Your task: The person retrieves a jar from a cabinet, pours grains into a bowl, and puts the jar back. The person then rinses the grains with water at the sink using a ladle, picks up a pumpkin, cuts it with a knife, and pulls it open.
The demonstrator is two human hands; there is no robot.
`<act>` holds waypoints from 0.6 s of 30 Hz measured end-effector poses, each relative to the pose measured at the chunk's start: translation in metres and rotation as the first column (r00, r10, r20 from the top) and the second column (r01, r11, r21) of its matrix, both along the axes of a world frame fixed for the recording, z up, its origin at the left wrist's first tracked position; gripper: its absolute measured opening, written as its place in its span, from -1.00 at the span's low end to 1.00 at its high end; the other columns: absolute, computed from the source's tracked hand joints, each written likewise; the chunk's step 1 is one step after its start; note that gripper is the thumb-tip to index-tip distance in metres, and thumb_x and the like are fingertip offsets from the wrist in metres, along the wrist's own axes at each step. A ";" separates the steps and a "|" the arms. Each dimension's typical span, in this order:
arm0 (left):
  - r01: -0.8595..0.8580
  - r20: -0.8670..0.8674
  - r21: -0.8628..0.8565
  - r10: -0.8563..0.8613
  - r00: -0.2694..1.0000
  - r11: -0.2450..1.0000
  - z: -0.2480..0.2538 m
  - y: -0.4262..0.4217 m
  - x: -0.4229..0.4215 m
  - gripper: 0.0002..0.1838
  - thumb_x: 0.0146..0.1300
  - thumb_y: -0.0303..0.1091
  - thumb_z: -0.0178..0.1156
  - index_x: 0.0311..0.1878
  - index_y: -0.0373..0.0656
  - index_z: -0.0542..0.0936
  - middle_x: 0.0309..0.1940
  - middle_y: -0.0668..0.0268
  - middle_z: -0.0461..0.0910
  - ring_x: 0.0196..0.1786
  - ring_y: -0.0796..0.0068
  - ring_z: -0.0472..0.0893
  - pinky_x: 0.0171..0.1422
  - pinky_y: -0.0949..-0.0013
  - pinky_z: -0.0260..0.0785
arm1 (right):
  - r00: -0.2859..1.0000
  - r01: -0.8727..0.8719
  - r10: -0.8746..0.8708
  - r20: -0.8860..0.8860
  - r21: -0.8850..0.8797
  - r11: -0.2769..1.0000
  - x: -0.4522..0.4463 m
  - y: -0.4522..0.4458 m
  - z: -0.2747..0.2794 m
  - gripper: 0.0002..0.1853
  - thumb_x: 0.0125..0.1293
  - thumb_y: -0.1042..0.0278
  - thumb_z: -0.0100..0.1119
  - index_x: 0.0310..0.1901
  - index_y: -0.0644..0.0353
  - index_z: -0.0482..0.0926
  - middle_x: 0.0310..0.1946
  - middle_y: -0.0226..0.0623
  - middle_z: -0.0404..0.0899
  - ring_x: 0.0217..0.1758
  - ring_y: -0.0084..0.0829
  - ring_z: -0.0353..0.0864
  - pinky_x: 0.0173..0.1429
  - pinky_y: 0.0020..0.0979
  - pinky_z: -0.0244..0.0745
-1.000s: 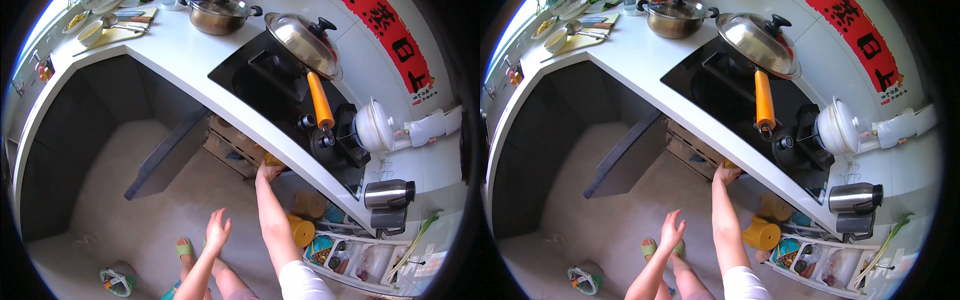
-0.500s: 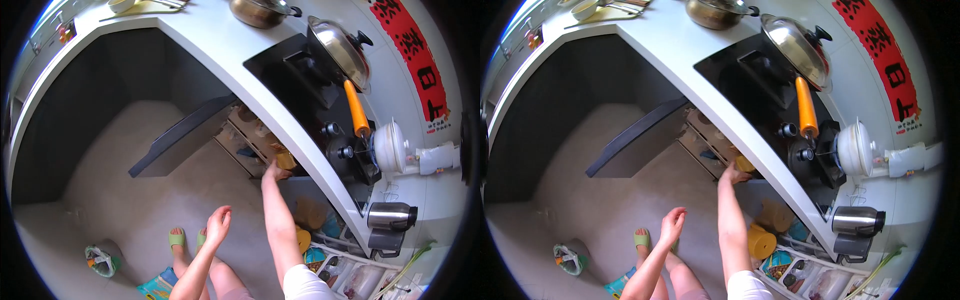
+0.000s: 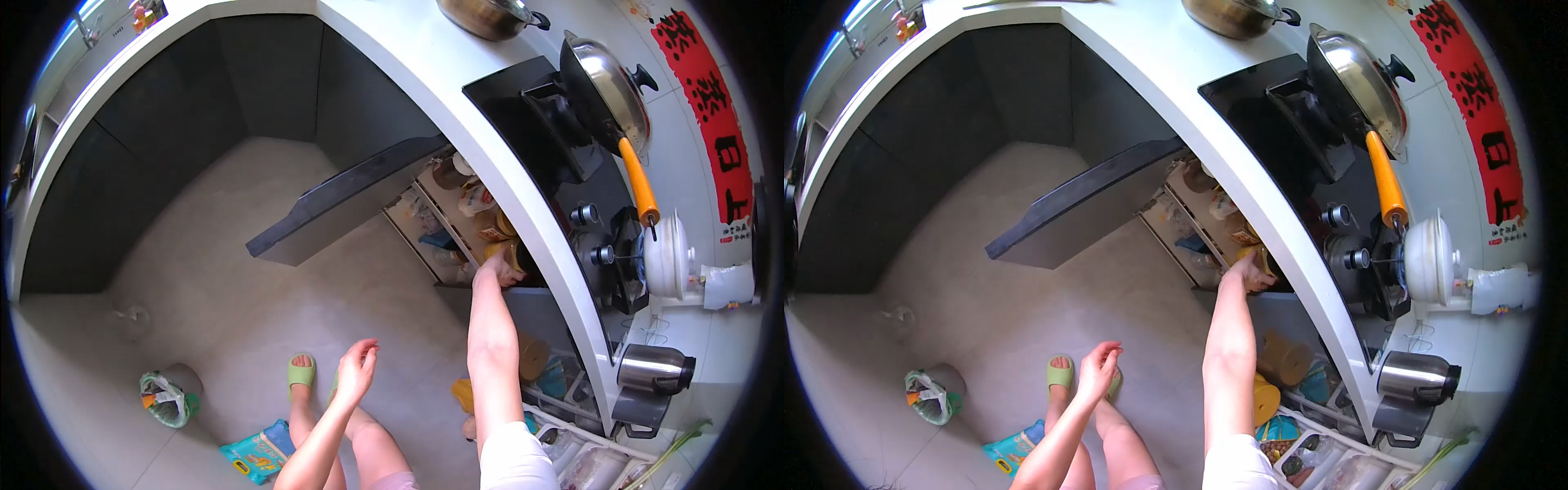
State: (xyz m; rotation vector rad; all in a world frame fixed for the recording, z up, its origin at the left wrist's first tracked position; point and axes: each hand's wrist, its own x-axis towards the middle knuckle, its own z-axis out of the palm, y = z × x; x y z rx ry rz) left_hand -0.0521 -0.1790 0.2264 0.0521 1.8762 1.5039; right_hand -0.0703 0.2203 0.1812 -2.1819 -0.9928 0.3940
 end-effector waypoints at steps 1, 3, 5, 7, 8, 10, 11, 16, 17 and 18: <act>0.005 -0.002 0.004 -0.005 1.000 1.000 0.003 -0.002 0.002 -0.76 0.36 -0.37 0.10 0.00 -0.24 0.60 -0.16 0.12 0.69 -0.10 0.28 0.71 0.01 0.33 0.52 | 1.000 0.005 -0.005 -0.002 0.004 1.000 0.002 0.002 -0.001 0.29 -0.23 -0.28 0.56 0.42 0.21 -0.01 0.20 0.16 0.30 0.27 0.11 0.38 0.32 0.00 0.37; 0.008 0.005 -0.015 -0.008 1.000 1.000 0.010 -0.006 -0.001 -0.76 0.37 -0.37 0.10 0.01 -0.25 0.60 -0.15 0.12 0.70 -0.09 0.28 0.71 0.03 0.33 0.52 | 0.998 0.030 -0.029 0.053 -0.004 1.000 -0.004 0.006 -0.001 0.28 -0.26 -0.29 0.57 0.37 0.29 0.04 0.19 0.18 0.30 0.28 0.08 0.38 0.31 0.00 0.37; 0.054 -0.070 -0.005 -0.054 0.996 0.999 0.012 -0.010 -0.003 -0.75 0.38 -0.36 0.10 0.02 -0.26 0.60 -0.17 0.13 0.71 -0.08 0.30 0.71 0.04 0.34 0.51 | 0.989 0.074 -0.072 0.129 -0.009 0.997 -0.010 0.017 -0.001 0.31 -0.32 -0.40 0.53 0.32 0.34 0.07 0.18 0.15 0.32 0.25 0.04 0.41 0.30 -0.05 0.39; 0.050 -0.045 0.001 -0.050 0.998 0.999 0.015 -0.012 -0.007 -0.74 0.39 -0.35 0.09 0.04 -0.26 0.59 -0.16 0.15 0.71 -0.07 0.35 0.70 0.05 0.36 0.50 | 0.995 0.081 -0.073 0.066 -0.119 0.990 -0.015 0.013 0.012 0.28 -0.30 -0.44 0.47 0.35 0.24 0.07 0.22 0.06 0.29 0.29 -0.02 0.37 0.30 0.04 0.38; 0.056 -0.040 -0.002 -0.056 0.998 0.998 0.009 -0.013 -0.004 -0.74 0.39 -0.35 0.09 0.04 -0.26 0.59 -0.16 0.15 0.71 -0.07 0.35 0.70 0.05 0.36 0.50 | 0.995 0.088 -0.093 -0.037 -0.107 0.990 -0.017 0.012 0.014 0.26 -0.30 -0.47 0.42 0.36 0.14 0.08 0.26 -0.04 0.23 0.34 -0.08 0.31 0.29 0.19 0.35; -0.003 0.052 0.046 0.001 0.999 0.999 -0.002 -0.010 -0.004 -0.73 0.40 -0.34 0.09 0.06 -0.25 0.58 -0.15 0.17 0.72 -0.06 0.39 0.69 0.05 0.38 0.49 | 0.993 0.102 -0.106 -0.043 -0.089 0.991 -0.012 0.021 0.008 0.25 -0.29 -0.47 0.41 0.37 0.12 0.07 0.28 -0.07 0.21 0.36 -0.10 0.29 0.27 0.26 0.33; -0.001 0.055 0.045 -0.002 0.998 0.999 -0.007 -0.008 -0.002 -0.73 0.40 -0.34 0.09 0.06 -0.25 0.58 -0.15 0.17 0.72 -0.06 0.39 0.69 0.05 0.38 0.49 | 0.992 0.110 -0.113 -0.051 -0.072 0.991 -0.010 0.026 0.005 0.25 -0.29 -0.47 0.39 0.38 0.10 0.07 0.29 -0.10 0.18 0.38 -0.12 0.26 0.25 0.33 0.31; 0.021 0.174 0.064 -0.032 0.984 0.998 -0.010 0.006 -0.001 -0.73 0.40 -0.32 0.09 0.06 -0.24 0.59 -0.15 0.19 0.72 -0.09 0.44 0.69 0.04 0.40 0.48 | 0.973 0.104 -0.059 -0.224 0.197 0.975 0.000 0.045 -0.016 0.27 -0.31 -0.32 0.55 0.37 0.19 0.06 0.23 0.05 0.25 0.30 0.00 0.37 0.31 0.08 0.37; 0.027 0.177 0.065 -0.038 0.983 0.998 -0.010 0.008 0.000 -0.73 0.40 -0.32 0.09 0.06 -0.24 0.59 -0.15 0.19 0.72 -0.09 0.44 0.69 0.04 0.40 0.48 | 0.991 0.090 -0.078 -0.113 0.111 0.990 -0.003 0.038 -0.010 0.26 -0.32 -0.25 0.59 0.35 0.21 0.06 0.22 0.09 0.26 0.29 0.04 0.38 0.32 0.03 0.38; 0.013 0.163 0.075 -0.025 0.986 0.997 -0.008 0.011 0.000 -0.73 0.41 -0.31 0.09 0.05 -0.24 0.59 -0.16 0.20 0.72 -0.09 0.44 0.69 0.04 0.40 0.48 | 0.996 0.087 -0.087 0.000 0.023 0.996 -0.007 0.027 0.003 0.26 -0.32 -0.18 0.64 0.34 0.24 0.07 0.21 0.12 0.27 0.27 0.08 0.40 0.32 -0.02 0.39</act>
